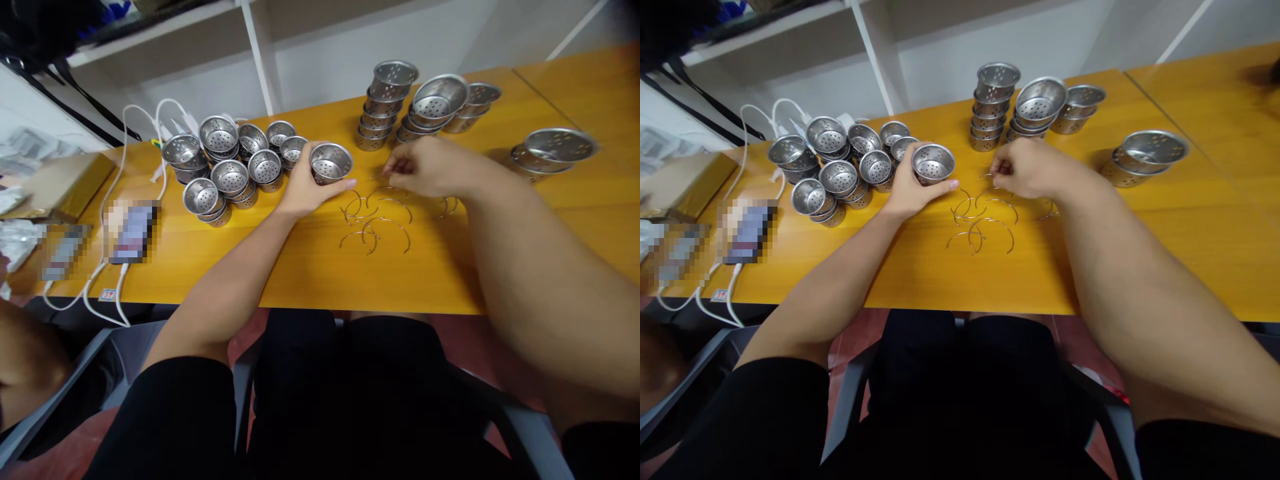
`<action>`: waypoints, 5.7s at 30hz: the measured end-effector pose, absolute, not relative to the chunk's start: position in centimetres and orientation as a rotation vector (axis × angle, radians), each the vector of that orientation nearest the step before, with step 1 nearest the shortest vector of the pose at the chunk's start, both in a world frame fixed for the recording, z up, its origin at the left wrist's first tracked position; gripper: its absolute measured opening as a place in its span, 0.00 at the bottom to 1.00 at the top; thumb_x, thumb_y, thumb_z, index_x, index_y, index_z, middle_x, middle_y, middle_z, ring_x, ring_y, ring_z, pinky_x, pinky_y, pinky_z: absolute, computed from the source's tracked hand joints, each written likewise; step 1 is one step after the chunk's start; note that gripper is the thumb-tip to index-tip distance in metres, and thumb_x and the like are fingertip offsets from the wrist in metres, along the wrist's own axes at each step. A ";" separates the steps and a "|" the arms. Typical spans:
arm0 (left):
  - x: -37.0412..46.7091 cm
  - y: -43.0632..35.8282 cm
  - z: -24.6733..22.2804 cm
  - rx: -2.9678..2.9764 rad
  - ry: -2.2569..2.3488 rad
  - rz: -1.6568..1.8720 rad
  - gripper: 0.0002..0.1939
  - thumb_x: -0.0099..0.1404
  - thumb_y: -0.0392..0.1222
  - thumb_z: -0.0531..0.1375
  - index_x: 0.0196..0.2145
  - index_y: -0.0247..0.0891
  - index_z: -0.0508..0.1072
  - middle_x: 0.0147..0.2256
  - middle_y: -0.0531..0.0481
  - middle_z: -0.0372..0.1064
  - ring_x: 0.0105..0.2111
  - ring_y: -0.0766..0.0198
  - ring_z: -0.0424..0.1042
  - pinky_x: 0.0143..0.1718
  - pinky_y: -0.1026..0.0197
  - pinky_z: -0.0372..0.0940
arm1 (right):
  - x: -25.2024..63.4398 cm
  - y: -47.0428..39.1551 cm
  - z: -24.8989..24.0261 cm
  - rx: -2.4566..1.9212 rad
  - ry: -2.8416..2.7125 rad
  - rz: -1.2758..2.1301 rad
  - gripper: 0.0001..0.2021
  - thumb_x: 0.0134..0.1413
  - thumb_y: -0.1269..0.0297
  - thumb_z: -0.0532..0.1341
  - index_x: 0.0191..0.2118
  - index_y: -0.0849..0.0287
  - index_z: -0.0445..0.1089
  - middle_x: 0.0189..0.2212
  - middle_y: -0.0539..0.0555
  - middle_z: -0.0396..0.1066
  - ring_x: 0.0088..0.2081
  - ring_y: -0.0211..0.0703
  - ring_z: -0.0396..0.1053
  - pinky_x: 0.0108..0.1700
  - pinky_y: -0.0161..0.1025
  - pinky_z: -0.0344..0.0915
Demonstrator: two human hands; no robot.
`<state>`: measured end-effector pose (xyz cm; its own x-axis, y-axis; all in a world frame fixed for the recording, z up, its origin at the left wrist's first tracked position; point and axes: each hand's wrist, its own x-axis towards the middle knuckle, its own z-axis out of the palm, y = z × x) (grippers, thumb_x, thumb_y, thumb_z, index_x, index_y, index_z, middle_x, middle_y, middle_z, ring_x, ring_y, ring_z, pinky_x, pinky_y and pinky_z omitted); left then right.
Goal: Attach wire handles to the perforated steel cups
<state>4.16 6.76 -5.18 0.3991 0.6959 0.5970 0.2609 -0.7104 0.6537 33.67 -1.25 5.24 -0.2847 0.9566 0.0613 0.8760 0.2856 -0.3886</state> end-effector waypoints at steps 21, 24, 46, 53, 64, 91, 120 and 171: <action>4.3 7.1 -5.4 2.140 0.712 1.258 0.57 0.57 0.81 0.82 0.66 0.44 0.67 0.61 0.40 0.75 0.66 0.39 0.79 0.75 0.28 0.71 | 29.8 -2.3 4.3 -1.177 -1.767 0.578 0.10 0.73 0.77 0.69 0.39 0.55 0.77 0.26 0.49 0.67 0.27 0.41 0.57 0.35 0.47 0.61; 4.6 7.8 -6.1 2.130 0.655 1.284 0.56 0.64 0.82 0.77 0.72 0.45 0.63 0.65 0.38 0.73 0.70 0.40 0.78 0.76 0.30 0.72 | 30.1 -1.9 3.9 -1.155 -1.755 0.590 0.10 0.73 0.76 0.69 0.40 0.53 0.77 0.27 0.50 0.69 0.27 0.42 0.59 0.37 0.48 0.64; 4.6 6.8 -5.5 2.076 0.697 1.286 0.57 0.62 0.77 0.81 0.73 0.44 0.63 0.68 0.34 0.73 0.69 0.39 0.80 0.75 0.30 0.74 | 29.7 -2.0 3.7 -1.110 -1.720 0.568 0.16 0.73 0.45 0.76 0.42 0.46 0.74 0.26 0.49 0.61 0.28 0.47 0.57 0.35 0.51 0.62; 5.0 6.6 -5.7 2.044 0.704 1.238 0.57 0.60 0.84 0.77 0.69 0.44 0.67 0.66 0.36 0.75 0.65 0.41 0.82 0.72 0.29 0.77 | 29.2 -2.9 4.8 -1.164 -1.706 0.583 0.19 0.69 0.38 0.76 0.41 0.44 0.73 0.27 0.52 0.64 0.29 0.50 0.59 0.37 0.54 0.63; 4.7 4.7 -3.9 2.044 0.761 1.178 0.55 0.59 0.83 0.80 0.66 0.43 0.70 0.62 0.36 0.79 0.63 0.42 0.83 0.73 0.29 0.76 | 28.8 -3.5 4.9 -1.196 -1.682 0.634 0.19 0.66 0.36 0.77 0.40 0.43 0.76 0.28 0.53 0.69 0.32 0.51 0.63 0.39 0.55 0.69; 6.1 2.9 -4.0 2.081 0.734 1.101 0.55 0.61 0.76 0.83 0.70 0.45 0.65 0.64 0.38 0.75 0.65 0.41 0.82 0.73 0.32 0.77 | 27.3 -4.0 4.6 -1.189 -1.704 0.660 0.21 0.67 0.36 0.78 0.37 0.43 0.75 0.28 0.55 0.69 0.31 0.55 0.67 0.39 0.60 0.71; 5.2 2.8 -3.2 2.125 0.641 1.022 0.42 0.74 0.61 0.75 0.71 0.41 0.62 0.65 0.35 0.74 0.66 0.39 0.81 0.74 0.30 0.74 | 29.9 -3.4 5.4 -0.723 -1.807 1.216 0.27 0.55 0.33 0.88 0.40 0.48 0.84 0.27 0.53 0.78 0.29 0.48 0.73 0.32 0.48 0.73; 4.8 0.7 0.0 2.227 1.024 0.996 0.40 0.80 0.69 0.69 0.76 0.46 0.63 0.70 0.36 0.74 0.74 0.41 0.76 0.79 0.33 0.72 | 29.1 -3.4 3.6 -0.865 -1.998 0.597 0.13 0.68 0.49 0.76 0.52 0.46 0.85 0.62 0.63 0.79 0.47 0.62 0.79 0.54 0.68 0.82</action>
